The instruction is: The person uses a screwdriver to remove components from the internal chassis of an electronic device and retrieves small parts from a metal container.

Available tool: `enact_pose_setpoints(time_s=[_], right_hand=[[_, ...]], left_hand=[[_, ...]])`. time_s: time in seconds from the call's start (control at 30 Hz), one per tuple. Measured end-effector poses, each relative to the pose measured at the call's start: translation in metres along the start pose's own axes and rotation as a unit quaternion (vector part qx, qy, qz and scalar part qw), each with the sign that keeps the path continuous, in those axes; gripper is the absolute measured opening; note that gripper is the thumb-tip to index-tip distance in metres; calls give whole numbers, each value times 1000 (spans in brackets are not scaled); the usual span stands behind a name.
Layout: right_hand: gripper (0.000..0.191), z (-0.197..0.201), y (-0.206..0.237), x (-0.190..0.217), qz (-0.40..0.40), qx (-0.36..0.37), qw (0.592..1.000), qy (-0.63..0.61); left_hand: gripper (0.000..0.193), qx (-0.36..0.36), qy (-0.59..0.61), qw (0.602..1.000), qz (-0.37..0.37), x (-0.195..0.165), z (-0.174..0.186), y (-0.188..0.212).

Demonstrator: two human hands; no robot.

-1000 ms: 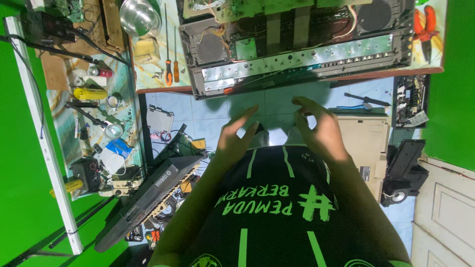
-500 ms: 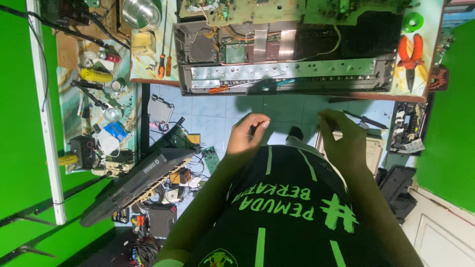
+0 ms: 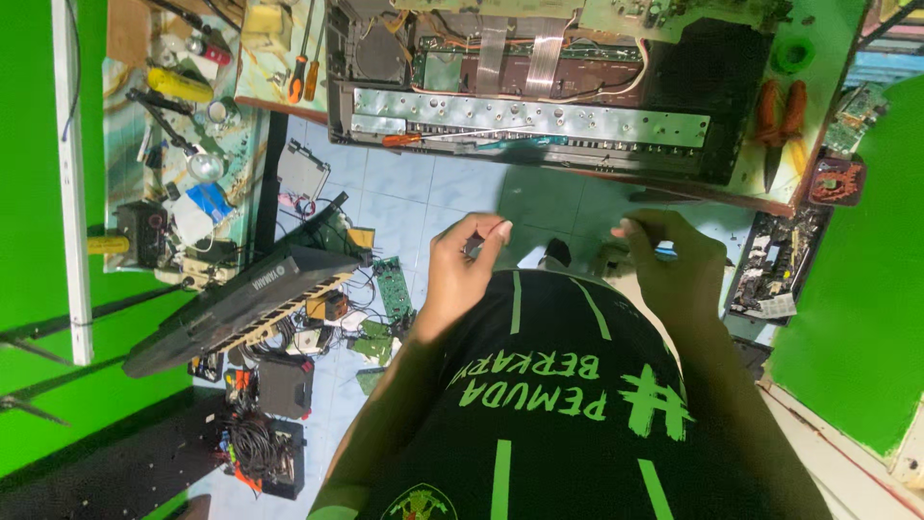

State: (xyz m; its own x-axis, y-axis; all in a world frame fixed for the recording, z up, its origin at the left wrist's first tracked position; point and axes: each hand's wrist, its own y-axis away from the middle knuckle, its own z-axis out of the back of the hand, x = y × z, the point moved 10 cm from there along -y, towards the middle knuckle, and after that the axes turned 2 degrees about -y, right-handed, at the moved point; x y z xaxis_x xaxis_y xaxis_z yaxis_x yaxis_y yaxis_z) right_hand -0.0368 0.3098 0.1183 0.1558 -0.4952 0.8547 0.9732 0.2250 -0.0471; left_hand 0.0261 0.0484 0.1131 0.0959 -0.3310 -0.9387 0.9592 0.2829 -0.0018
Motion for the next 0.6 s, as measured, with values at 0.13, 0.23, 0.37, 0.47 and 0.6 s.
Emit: enact_pose_setpoints(time_s=[0.13, 0.23, 0.37, 0.47, 0.6], right_hand=[[13, -7, -1, -5, -34, 31, 998, -48], [14, -7, -1, 0, -12, 23, 999, -32], [13, -6, 0, 4, 0, 29, 999, -28], [13, -8, 1, -3, -41, 41, 998, -28], [16, -5, -2, 12, 26, 19, 998, -49]], left_hand=[[13, -10, 6, 1000, 12, -1, 2, 4], [13, -17, -11, 999, 38, 4, 4, 7], [14, -28, 5, 1000, -6, -6, 6, 11], [14, -33, -43, 997, 50, 4, 8, 14], [13, -40, -43, 997, 47, 2, 10, 13]])
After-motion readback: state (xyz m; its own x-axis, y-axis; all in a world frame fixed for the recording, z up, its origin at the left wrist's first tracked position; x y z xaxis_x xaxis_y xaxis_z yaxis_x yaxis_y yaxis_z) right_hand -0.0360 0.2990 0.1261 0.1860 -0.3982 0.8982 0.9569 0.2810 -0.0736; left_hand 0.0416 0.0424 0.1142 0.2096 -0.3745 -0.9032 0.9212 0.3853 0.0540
